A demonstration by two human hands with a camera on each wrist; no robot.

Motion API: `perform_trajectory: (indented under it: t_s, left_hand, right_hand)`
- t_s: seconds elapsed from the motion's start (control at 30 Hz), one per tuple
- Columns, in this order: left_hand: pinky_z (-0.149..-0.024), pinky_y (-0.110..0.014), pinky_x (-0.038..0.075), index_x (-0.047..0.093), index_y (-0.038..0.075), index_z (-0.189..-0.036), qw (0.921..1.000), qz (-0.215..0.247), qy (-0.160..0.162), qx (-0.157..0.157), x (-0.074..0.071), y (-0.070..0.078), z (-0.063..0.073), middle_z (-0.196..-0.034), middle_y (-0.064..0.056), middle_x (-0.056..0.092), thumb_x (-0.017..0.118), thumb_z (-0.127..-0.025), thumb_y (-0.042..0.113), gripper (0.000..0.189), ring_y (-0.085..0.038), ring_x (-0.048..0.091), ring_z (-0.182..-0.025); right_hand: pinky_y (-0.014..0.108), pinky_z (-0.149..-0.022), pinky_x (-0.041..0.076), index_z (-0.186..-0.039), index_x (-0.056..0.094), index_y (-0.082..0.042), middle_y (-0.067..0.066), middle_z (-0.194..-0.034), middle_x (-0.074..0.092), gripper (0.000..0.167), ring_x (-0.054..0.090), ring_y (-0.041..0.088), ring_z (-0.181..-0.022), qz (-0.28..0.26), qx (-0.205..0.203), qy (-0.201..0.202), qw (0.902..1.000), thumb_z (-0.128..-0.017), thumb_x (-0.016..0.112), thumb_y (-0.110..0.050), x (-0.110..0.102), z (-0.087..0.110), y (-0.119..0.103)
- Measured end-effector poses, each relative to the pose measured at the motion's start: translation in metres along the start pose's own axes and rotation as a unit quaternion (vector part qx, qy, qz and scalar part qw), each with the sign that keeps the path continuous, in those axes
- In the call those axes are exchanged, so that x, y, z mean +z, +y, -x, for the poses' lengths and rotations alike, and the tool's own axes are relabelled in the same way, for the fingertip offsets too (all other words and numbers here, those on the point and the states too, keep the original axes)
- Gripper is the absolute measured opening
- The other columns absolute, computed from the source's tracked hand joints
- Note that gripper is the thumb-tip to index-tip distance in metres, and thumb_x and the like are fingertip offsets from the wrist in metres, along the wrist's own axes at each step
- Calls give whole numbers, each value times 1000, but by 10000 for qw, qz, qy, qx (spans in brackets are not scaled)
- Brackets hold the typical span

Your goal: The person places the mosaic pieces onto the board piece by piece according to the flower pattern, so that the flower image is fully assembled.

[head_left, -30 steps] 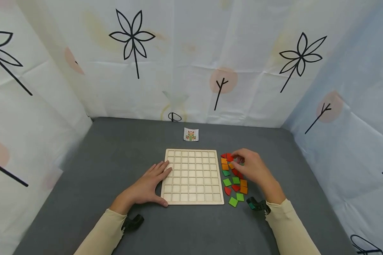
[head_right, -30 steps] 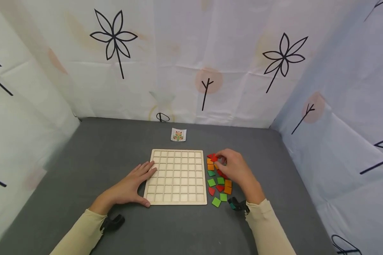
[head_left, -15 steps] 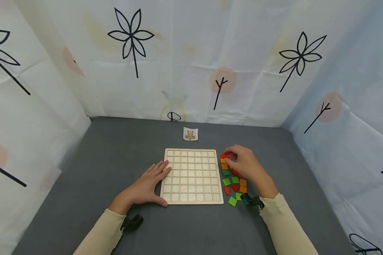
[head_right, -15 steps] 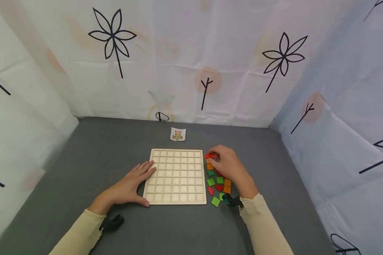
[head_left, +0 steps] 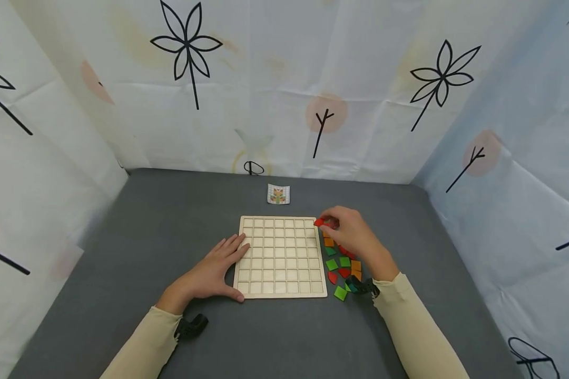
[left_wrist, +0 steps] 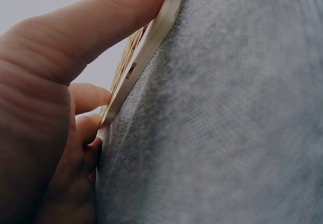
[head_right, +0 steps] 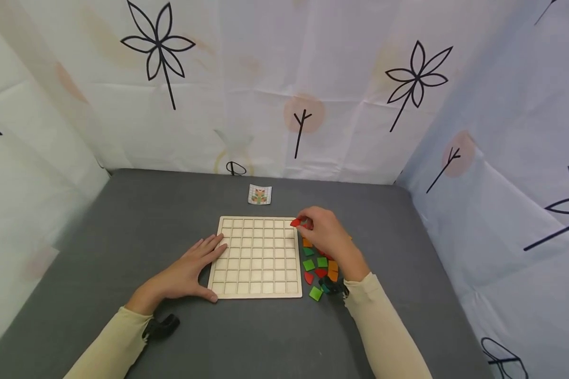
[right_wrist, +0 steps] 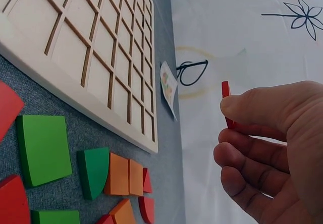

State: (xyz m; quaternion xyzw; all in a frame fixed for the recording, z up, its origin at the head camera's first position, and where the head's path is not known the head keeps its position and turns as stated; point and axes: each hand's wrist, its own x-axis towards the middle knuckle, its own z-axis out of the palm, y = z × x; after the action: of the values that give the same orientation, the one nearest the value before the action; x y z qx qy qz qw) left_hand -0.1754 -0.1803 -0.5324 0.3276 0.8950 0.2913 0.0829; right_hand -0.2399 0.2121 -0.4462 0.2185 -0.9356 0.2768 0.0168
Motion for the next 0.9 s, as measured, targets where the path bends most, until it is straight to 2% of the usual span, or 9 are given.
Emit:
perform_trajectory:
  t_s: [0.37,0.67,0.9]
  left_hand:
    - [-130,-62,8,31,-2,-170,10000,36,6,19,-2,5,-1,-178,-24,14,97,-75,57,129,-45,9,-164]
    - [-131,-61,7,30,-1,-170,10000,54,0,-9,-3,3,-1,-179,-23,13,96,-76,57,129,-44,9,-164]
    - [-131,-61,6,30,-1,-170,10000,72,-29,-17,-2,3,-1,-179,-23,12,96,-76,58,129,-44,8,-165]
  right_hand:
    - [39,-76,57,-122,79,-5,6,-107,72,22,61,18,-85,30,-263,-82,9996,-101,80,-11,5,-9,1]
    - [38,-78,58,-121,80,-7,5,-110,74,22,63,16,-86,72,-227,-135,9996,-101,79,-15,13,-19,-1]
    - [38,-74,57,-120,80,-6,3,-105,73,21,62,17,-84,87,-223,-217,9995,-101,80,-15,17,-24,-3]
